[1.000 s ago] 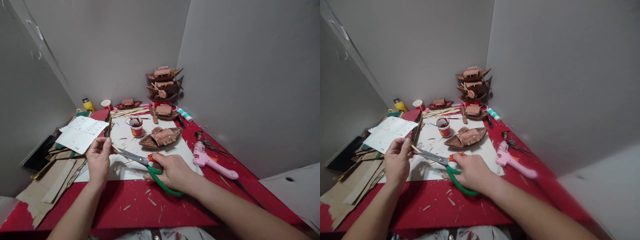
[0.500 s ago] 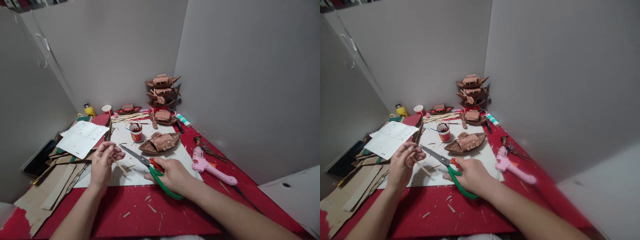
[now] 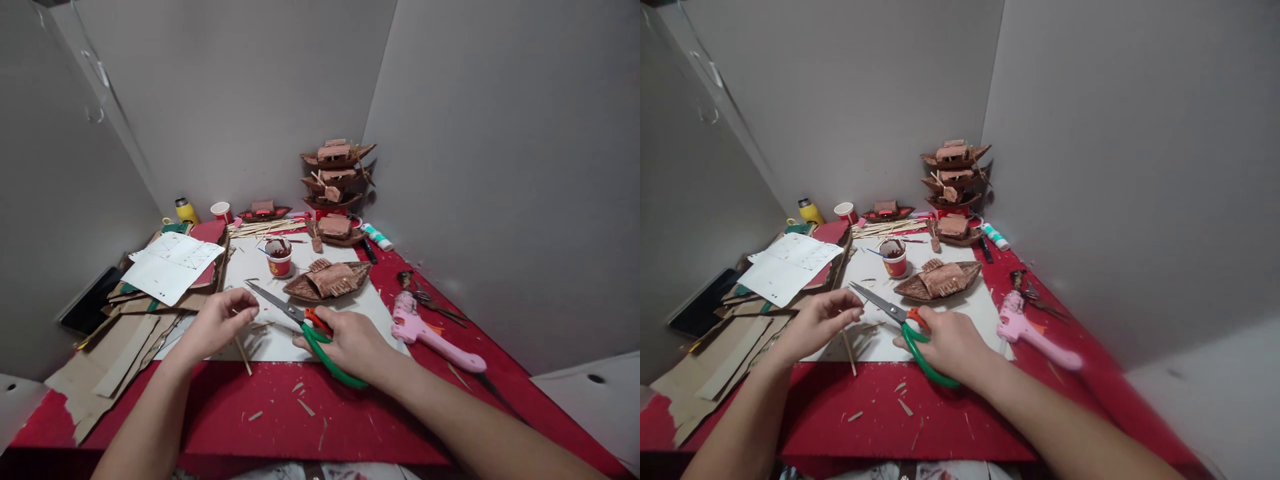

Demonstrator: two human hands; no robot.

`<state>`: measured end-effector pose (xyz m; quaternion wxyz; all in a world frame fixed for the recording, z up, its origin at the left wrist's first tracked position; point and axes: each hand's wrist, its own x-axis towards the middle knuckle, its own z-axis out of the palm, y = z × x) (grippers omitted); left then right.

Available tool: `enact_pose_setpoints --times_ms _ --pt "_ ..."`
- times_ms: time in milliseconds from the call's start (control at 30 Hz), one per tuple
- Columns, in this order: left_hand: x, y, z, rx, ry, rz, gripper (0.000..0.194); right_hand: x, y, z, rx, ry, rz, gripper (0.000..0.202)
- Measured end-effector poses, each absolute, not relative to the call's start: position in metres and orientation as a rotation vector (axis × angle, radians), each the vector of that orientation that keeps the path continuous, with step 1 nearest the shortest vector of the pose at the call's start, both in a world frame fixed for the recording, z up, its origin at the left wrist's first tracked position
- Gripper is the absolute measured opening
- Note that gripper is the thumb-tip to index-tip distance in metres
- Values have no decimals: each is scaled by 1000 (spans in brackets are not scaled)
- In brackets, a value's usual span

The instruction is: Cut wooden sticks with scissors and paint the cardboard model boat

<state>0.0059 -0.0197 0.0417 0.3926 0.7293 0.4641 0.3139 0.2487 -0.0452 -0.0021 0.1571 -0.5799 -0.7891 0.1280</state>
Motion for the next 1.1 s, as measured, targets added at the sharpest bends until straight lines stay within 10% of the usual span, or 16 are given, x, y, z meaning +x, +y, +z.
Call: enact_pose_setpoints --times_ms 333,1100 --pt "-20 -61 33 2347 1292 106 32 253 -45 -5 -1608 -2278 368 31" --pt "-32 -76 19 1935 1520 344 15 252 -43 -11 -1442 -2153 680 33"
